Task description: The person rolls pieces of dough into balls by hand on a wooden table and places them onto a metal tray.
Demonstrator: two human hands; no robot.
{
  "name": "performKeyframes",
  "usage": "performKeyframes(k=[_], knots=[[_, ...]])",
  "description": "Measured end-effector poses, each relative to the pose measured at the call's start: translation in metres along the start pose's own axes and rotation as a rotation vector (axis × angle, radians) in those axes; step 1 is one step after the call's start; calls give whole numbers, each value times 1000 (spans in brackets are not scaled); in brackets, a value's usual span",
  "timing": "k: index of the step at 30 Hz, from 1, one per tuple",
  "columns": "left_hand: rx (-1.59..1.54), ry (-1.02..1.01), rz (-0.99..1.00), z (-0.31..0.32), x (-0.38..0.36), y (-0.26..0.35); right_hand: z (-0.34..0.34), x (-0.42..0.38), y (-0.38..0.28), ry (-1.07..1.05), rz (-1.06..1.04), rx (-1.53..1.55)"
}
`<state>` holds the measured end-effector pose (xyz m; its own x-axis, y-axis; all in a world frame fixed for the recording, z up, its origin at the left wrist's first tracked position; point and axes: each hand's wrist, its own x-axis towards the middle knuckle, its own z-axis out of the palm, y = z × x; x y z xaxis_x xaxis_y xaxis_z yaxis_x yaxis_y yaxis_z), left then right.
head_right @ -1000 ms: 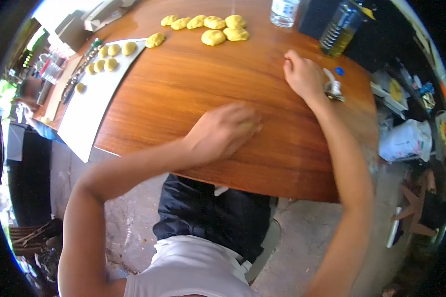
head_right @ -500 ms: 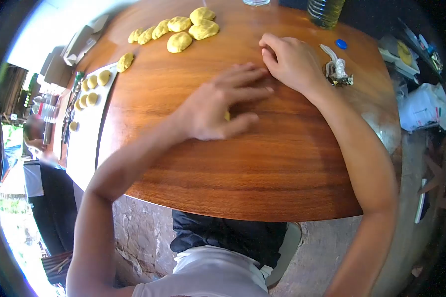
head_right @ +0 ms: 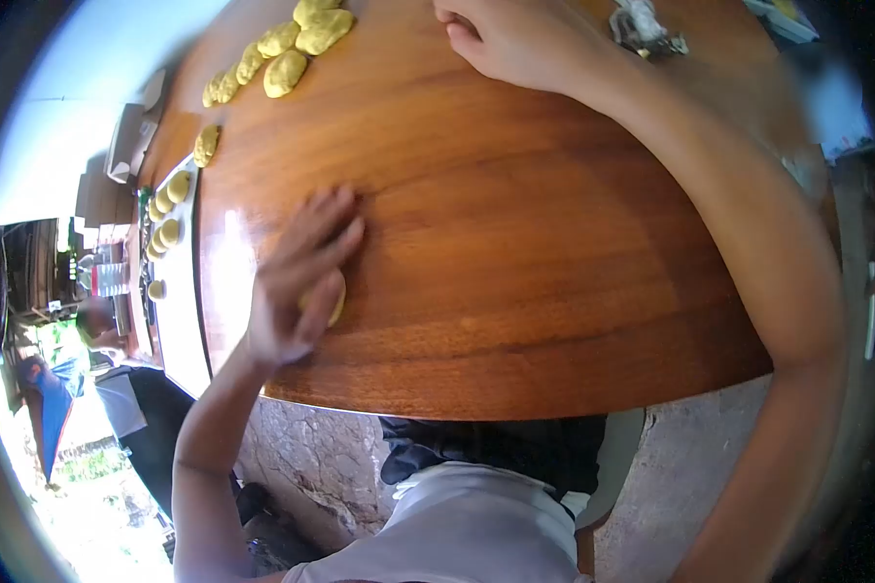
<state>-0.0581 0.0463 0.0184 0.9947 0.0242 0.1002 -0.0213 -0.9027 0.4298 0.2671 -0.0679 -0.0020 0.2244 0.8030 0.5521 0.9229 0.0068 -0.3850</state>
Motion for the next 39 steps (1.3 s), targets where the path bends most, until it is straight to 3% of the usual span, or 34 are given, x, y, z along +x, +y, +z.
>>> performKeyframes(k=[3,8,12,19,21,24,29,31,32,36,39], knots=[[78,77,-1,6,56,-2,-1,0,-2,-34,45,-27],[194,288,30,45,116,22,11,-3,20,21,-91,-26],[8,279,89,53,73,56,9,-5,12,40,-68,-14],[0,110,-115,18,-58,71,11,-8,19,9,-81,22],[-77,204,-187,15,-78,57,9,-6,13,-38,9,47],[97,217,-268,3,-39,35,-1,-2,0,-4,-2,-14],[29,368,-147,30,70,28,6,-7,10,-35,-23,-52],[192,310,-69,42,83,34,8,-6,13,-26,-45,-71],[200,318,-76,42,78,39,12,-6,14,97,-115,-7],[-8,113,-67,35,14,73,15,-8,16,101,-97,2],[-5,82,-146,32,-51,89,11,-7,14,48,-84,28]])
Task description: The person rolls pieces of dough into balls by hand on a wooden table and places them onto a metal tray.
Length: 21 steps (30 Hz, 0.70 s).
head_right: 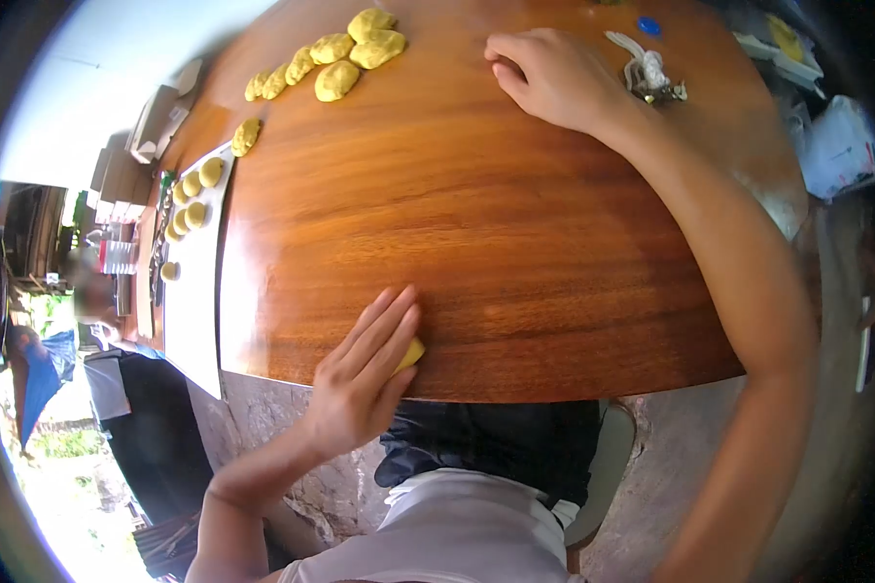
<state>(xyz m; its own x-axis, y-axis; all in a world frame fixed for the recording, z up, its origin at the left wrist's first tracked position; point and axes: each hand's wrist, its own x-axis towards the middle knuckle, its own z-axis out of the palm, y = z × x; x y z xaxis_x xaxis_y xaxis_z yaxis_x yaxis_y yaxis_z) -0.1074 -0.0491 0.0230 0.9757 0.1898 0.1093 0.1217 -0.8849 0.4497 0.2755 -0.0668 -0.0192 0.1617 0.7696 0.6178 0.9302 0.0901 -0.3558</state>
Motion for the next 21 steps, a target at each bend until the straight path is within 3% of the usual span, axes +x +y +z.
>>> performKeyframes(k=[2,4,8,10,13,18,21], knots=[[46,-24,-10,-6,-22,-19,-3,-1,-1,-29,49,8],[69,96,-40,-14,-22,-40,1,1,-4,-52,66,18],[33,380,-123,-12,68,-63,-1,1,-4,-16,34,-88],[161,310,-26,3,114,-80,-3,1,-6,2,16,-90],[211,349,10,26,157,-53,-2,2,-5,-20,22,-87],[192,260,143,18,103,-19,1,-1,0,-14,9,-47],[135,93,28,-7,39,-10,-2,0,-3,8,1,-31]])
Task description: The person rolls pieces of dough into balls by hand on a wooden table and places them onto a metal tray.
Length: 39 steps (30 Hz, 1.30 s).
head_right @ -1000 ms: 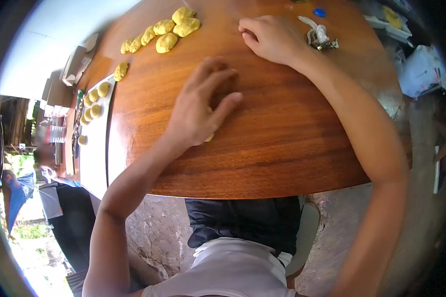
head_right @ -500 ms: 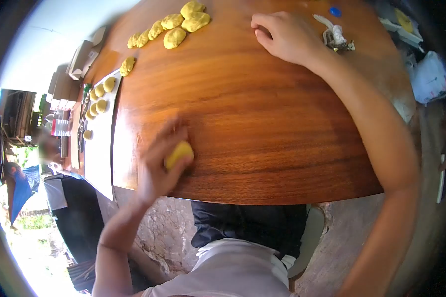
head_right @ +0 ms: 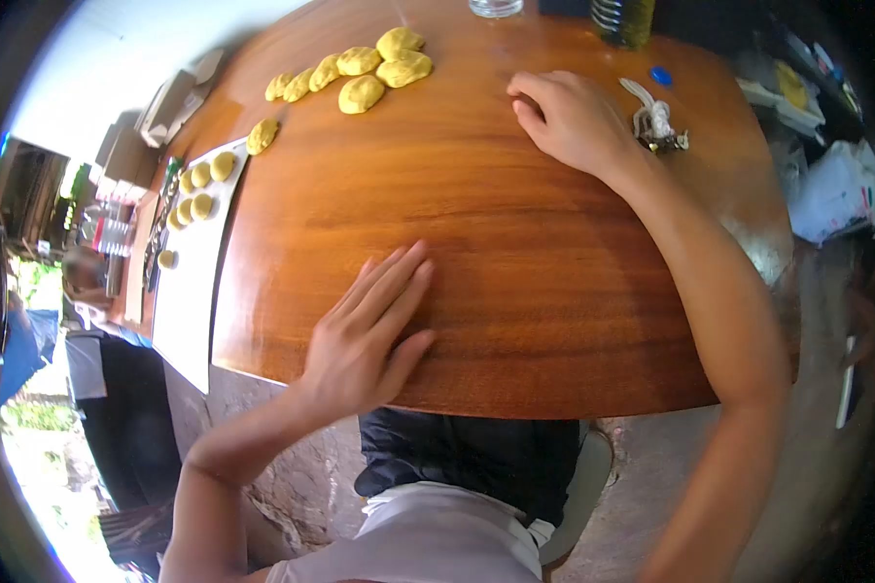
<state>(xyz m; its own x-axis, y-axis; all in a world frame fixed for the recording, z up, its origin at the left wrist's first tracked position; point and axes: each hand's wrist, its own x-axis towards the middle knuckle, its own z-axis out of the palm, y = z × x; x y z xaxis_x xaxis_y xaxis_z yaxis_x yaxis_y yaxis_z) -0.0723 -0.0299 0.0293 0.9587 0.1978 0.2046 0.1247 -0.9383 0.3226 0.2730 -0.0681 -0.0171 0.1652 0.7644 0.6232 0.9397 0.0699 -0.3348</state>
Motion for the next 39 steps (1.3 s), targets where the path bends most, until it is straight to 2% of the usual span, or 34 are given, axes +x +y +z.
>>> performKeyframes(k=[2,5,7,10,12,14,15,17,21,24,26,29,32,34,37,39], knots=[[-9,-99,-36,-11,-23,-14,-1,1,3,-11,11,16],[21,-93,-106,-11,-32,-35,1,1,-2,-70,55,47],[60,-56,-132,-7,13,-50,0,3,-1,-58,96,-13],[122,81,-149,19,90,-77,1,2,-2,-25,10,-68],[125,156,-154,40,122,-76,1,1,0,1,-4,-59],[186,230,-73,50,138,-65,-1,2,0,-26,-1,-57],[185,244,-79,49,133,-58,-2,3,-2,-37,26,-31],[34,121,-35,44,106,-37,-5,4,-5,-64,67,-15],[47,72,68,14,-1,4,-4,6,-5,-68,97,-1],[80,17,2,-1,-59,-11,-4,2,-4,-84,106,4],[29,121,-190,0,-75,-36,-5,4,-6,-107,111,-23],[16,99,-220,-9,-32,-61,-2,3,-4,-63,82,-6],[46,113,-207,4,48,-91,-3,3,-3,-82,110,23],[58,151,-85,19,103,-104,0,0,-1,-91,111,8],[38,175,-109,39,146,-73,-3,6,-4,-82,76,12],[-38,203,-11,50,137,-50,-3,6,-4,-69,77,20]])
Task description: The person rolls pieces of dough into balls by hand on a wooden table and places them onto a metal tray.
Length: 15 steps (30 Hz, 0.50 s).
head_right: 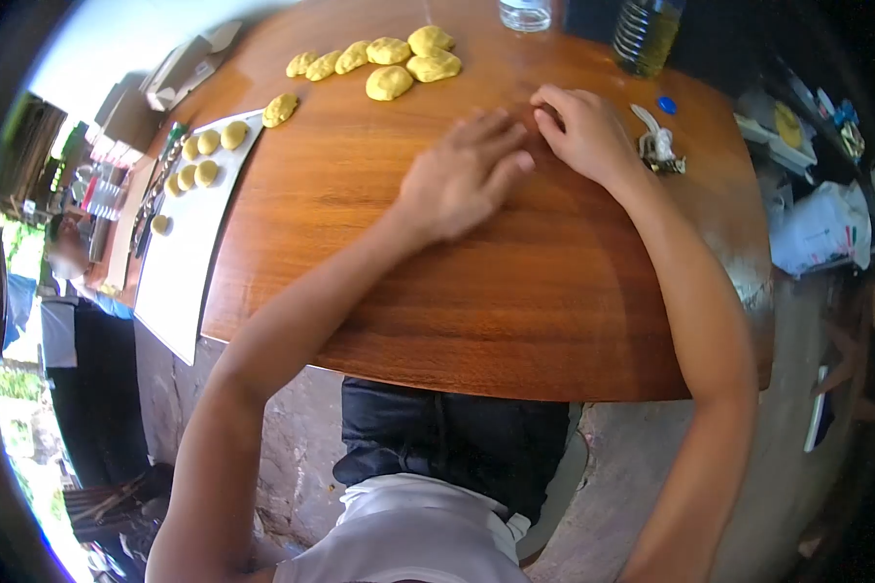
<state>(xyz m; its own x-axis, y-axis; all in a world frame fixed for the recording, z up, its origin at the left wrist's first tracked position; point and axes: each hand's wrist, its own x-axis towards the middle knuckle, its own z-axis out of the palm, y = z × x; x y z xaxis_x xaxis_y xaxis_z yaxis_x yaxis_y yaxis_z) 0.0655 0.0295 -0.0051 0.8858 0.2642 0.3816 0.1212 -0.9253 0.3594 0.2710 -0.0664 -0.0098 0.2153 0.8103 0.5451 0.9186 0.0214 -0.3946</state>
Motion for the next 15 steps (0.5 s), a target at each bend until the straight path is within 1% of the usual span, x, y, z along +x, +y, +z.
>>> performKeyframes(k=[2,4,6,8,9,11,15], knots=[[-131,-58,77,-15,-38,20,2,0,0,1,-8,25],[-232,-144,114,-46,-92,32,4,-2,2,21,12,25],[-151,-239,18,-82,-137,39,3,-4,1,18,43,54],[35,-175,-104,-96,-178,16,1,-1,1,-13,15,21],[40,-195,-93,-98,-182,-1,3,-1,4,-22,31,43],[174,-19,-221,-100,-184,-27,8,-1,9,-1,32,48],[164,79,-102,-70,-95,-44,6,0,3,14,12,5]])
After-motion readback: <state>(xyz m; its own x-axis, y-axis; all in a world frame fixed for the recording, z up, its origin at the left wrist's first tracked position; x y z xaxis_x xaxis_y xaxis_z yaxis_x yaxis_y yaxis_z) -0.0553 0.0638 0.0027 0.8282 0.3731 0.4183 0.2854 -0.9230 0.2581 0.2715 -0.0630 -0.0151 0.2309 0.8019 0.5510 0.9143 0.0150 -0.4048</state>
